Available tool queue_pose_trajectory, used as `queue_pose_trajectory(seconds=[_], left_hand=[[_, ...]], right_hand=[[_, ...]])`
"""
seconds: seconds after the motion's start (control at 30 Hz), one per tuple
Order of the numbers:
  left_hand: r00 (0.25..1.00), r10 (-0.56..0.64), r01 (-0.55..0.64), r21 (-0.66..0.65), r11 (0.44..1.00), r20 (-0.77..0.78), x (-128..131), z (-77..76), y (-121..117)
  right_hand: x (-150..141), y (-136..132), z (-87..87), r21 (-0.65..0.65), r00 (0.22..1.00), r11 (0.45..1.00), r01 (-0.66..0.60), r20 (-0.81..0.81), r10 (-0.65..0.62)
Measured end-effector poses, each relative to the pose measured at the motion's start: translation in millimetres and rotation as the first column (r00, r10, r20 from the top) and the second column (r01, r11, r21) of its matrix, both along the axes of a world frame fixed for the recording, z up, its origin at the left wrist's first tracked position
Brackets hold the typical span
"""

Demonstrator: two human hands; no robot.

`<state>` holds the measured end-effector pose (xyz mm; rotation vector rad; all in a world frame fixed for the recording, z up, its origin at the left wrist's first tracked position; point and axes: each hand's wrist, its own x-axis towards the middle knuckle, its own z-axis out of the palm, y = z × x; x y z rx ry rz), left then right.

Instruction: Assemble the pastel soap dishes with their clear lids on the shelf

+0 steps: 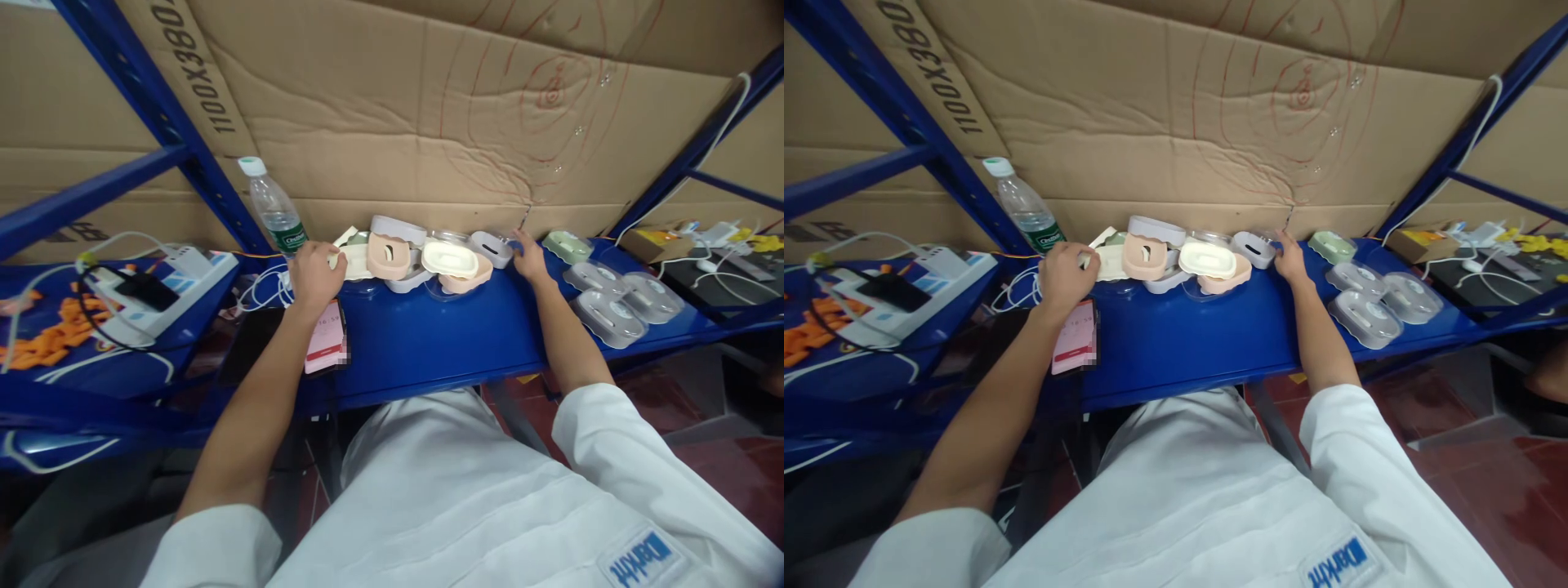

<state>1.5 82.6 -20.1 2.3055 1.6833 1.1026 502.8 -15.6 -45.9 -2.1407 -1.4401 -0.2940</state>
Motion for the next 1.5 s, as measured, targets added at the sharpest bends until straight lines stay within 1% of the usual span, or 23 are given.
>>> queue_pose_trajectory(seconds=[0.07,0.13,0.23,0.33,0.4,0.47,0.57,0.7,0.83,0.9,0.97,1.03,1.07,1.13,1.2,1.27,1.3,1.33,1.37,1.4,1.43,1.47,1.5], left_hand=[[1.000,-0.014,0.014,-0.006,1.000,0.002,0.1,0.3,-0.2],[1.000,-0.025,0.025,-0.009,1.000,0.008,0.3,0.5,-0.3],[0.999,-0.038,0.039,-0.017,0.999,0.010,1.1,0.6,-0.3],[0.999,-0.045,0.045,-0.016,0.999,-0.008,1.7,0.3,-0.6],[0.999,-0.043,0.043,-0.009,0.999,-0.009,1.9,0.3,-1.1],[0.999,-0.046,0.046,-0.006,0.999,0.001,2.0,0.3,-1.5],[0.998,-0.058,0.058,0.002,0.998,0.009,2.0,-0.6,-0.7],[0.998,-0.064,0.064,0.021,0.998,0.004,2.4,-3.3,2.2],[0.996,-0.088,0.088,0.034,0.996,-0.014,3.3,-4.4,2.5],[0.995,-0.099,0.099,0.027,0.995,-0.022,3.9,-4.0,1.5],[0.994,-0.106,0.106,0.026,0.994,-0.019,4.2,-3.4,0.5],[0.993,-0.116,0.116,0.031,0.993,-0.006,4.4,-3.1,-0.1],[0.993,-0.121,0.121,0.032,0.992,0.004,4.4,-3.1,-0.2],[0.992,-0.128,0.127,0.029,0.992,0.023,4.4,-3.9,0.1],[0.990,-0.137,0.136,0.028,0.990,0.043,4.2,-5.6,1.3],[0.985,-0.153,0.151,0.037,0.988,0.075,3.8,-8.2,3.8],[0.982,-0.164,0.161,0.045,0.986,0.096,3.5,-9.7,5.4],[0.977,-0.175,0.170,0.054,0.984,0.118,3.3,-11.3,7.1],[0.973,-0.183,0.176,0.064,0.982,0.138,3.1,-12.9,8.8],[0.970,-0.189,0.180,0.069,0.981,0.151,3.1,-14.4,10.3],[0.968,-0.192,0.183,0.070,0.981,0.159,3.2,-15.7,11.7],[0.968,-0.193,0.185,0.067,0.981,0.162,3.4,-16.8,12.7],[0.967,-0.195,0.188,0.062,0.980,0.162,3.7,-17.6,13.4]], right_hand=[[6.2,-3.3,1.8,0.015,1.000,1.000,0.010,-0.003,-0.010],[13.8,-8.6,3.2,0.033,0.998,0.998,0.058,-0.007,-0.057],[21.7,-15.3,1.8,0.013,0.995,0.995,0.100,-0.017,-0.100],[21.8,-16.5,-3.0,-0.040,0.997,0.996,0.075,-0.014,-0.075],[19.6,-15.7,-5.4,-0.047,0.998,0.997,0.068,-0.006,-0.068],[17.4,-15.5,-5.6,-0.029,0.998,0.997,0.066,0.001,-0.066],[12.9,-15.4,-2.0,0.034,0.999,0.999,0.034,0.013,-0.034],[-6.2,-5.1,7.4,0.137,0.996,0.987,-0.079,0.055,0.073],[-43.0,17.7,18.2,0.183,0.970,0.954,-0.236,0.105,0.220],[-63.6,29.0,23.4,0.169,0.940,0.927,-0.336,0.126,0.318],[-82.1,37.1,28.4,0.121,0.894,0.889,-0.442,0.137,0.426],[-95.6,38.3,34.3,0.080,0.857,0.857,-0.510,0.132,0.498],[-99.6,34.8,38.1,0.071,0.851,0.852,-0.519,0.130,0.508],[-100.7,16.9,47.0,0.061,0.867,0.870,-0.489,0.141,0.478],[-91.5,-18.0,55.8,0.044,0.903,0.915,-0.402,0.187,0.388],[-72.6,-68.4,60.0,0.053,0.940,0.968,-0.246,0.259,0.224],[-60.6,-97.6,58.9,0.085,0.952,0.987,-0.139,0.285,0.109],[-48.1,-127.8,55.3,0.115,0.957,0.993,-0.015,0.289,-0.019],[-35.7,-157.7,49.1,0.139,0.950,0.983,0.121,0.269,-0.155],[-24.4,-185.9,40.7,0.134,0.927,0.955,0.264,0.238,-0.289],[-14.7,-211.0,30.8,0.087,0.899,0.922,0.378,0.205,-0.388],[-7.1,-231.8,20.1,0.002,0.888,0.900,0.435,0.165,-0.429],[-1.7,-247.6,9.6,-0.069,0.888,0.889,0.452,0.132,-0.441]])
